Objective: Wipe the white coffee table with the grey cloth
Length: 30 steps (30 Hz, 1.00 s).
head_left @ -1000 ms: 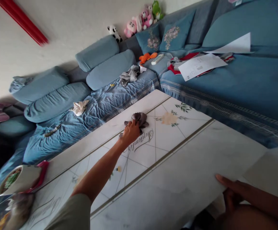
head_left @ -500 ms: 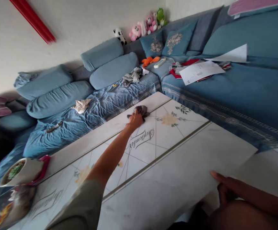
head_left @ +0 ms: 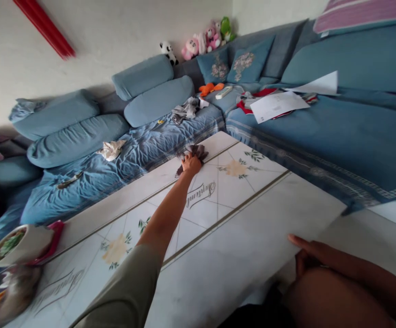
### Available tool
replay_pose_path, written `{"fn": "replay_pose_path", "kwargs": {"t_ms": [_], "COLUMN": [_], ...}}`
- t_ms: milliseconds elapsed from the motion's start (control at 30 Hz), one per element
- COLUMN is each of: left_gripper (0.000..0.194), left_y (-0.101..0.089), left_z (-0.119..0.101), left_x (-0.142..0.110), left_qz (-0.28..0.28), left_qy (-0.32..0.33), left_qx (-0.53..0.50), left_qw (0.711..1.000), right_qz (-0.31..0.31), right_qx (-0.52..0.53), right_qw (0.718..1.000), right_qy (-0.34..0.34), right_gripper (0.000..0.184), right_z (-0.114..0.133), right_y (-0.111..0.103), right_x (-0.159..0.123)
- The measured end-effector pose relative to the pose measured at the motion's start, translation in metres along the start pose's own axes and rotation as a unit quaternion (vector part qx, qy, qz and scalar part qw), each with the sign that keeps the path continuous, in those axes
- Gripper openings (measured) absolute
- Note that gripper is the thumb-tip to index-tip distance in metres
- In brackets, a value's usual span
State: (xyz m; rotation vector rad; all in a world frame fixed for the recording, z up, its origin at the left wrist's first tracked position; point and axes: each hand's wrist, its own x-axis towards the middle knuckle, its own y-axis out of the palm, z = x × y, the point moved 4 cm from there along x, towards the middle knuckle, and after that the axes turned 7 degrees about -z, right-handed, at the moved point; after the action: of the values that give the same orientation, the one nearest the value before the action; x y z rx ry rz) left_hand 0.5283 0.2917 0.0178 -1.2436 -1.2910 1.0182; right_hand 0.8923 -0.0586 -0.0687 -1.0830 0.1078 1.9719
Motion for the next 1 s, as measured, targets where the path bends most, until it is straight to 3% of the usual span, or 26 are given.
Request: {"fn": "replay_pose_path", "kwargs": {"t_ms": [67, 167, 233, 333, 400, 467, 500, 567, 667, 733, 800, 867, 933, 1000], "left_gripper": [0.059, 0.062, 0.062, 0.066, 0.073, 0.078, 0.077, 0.07, 0.064, 0.063, 0.061, 0.06, 0.059, 0.059], "left_y": [-0.001, 0.008, 0.017, 0.024, 0.025, 0.024, 0.023, 0.02, 0.013, 0.008, 0.007, 0.013, 0.024, 0.032], "left_z": [-0.018, -0.044, -0.055, -0.058, -0.044, -0.019, -0.003, 0.03, 0.063, 0.059, 0.03, -0.02, -0.073, -0.11], "left_x": [0.001, -0.05, -0.114, -0.237, -0.31, -0.355, -0.361, -0.341, -0.252, -0.191, -0.155, -0.154, -0.186, -0.239], "left_qz": [0.006, 0.024, 0.037, 0.052, 0.078, 0.103, 0.108, 0.096, 0.042, 0.009, -0.01, -0.007, 0.016, 0.035], "left_qy": [0.021, 0.11, 0.215, 0.369, 0.419, 0.433, 0.427, 0.383, 0.234, 0.128, 0.078, 0.124, 0.246, 0.375], "left_qx": [-0.007, -0.019, -0.046, -0.106, -0.122, -0.121, -0.117, -0.097, -0.046, -0.016, -0.007, -0.027, -0.068, -0.11], "left_qw": [1.0, 0.993, 0.975, 0.922, 0.896, 0.887, 0.89, 0.914, 0.97, 0.992, 0.997, 0.992, 0.967, 0.92], "right_qz": [0.013, 0.005, -0.001, 0.005, 0.017, 0.024, 0.024, 0.017, 0.0, -0.005, 0.001, 0.004, -0.004, -0.017], "right_qx": [0.051, 0.071, 0.082, 0.114, 0.133, 0.143, 0.145, 0.146, 0.147, 0.144, 0.136, 0.129, 0.133, 0.142], "right_qw": [0.998, 0.997, 0.995, 0.992, 0.989, 0.988, 0.987, 0.987, 0.987, 0.988, 0.988, 0.988, 0.987, 0.986], "right_qy": [-0.027, -0.039, -0.049, -0.061, -0.06, -0.058, -0.058, -0.061, -0.06, -0.061, -0.073, -0.087, -0.089, -0.09], "right_gripper": [0.102, 0.1, 0.099, 0.099, 0.1, 0.099, 0.099, 0.098, 0.097, 0.097, 0.094, 0.092, 0.091, 0.089], "right_z": [0.004, 0.006, 0.005, 0.003, 0.004, 0.007, 0.01, 0.016, 0.019, 0.017, 0.014, 0.011, 0.007, 0.004], "right_y": [0.002, 0.003, 0.003, 0.003, 0.003, 0.001, 0.001, -0.001, -0.001, 0.0, 0.001, 0.002, 0.003, 0.004], "right_x": [-0.004, -0.006, -0.006, -0.004, -0.004, -0.007, -0.01, -0.015, -0.018, -0.016, -0.013, -0.012, -0.015, -0.022]}}
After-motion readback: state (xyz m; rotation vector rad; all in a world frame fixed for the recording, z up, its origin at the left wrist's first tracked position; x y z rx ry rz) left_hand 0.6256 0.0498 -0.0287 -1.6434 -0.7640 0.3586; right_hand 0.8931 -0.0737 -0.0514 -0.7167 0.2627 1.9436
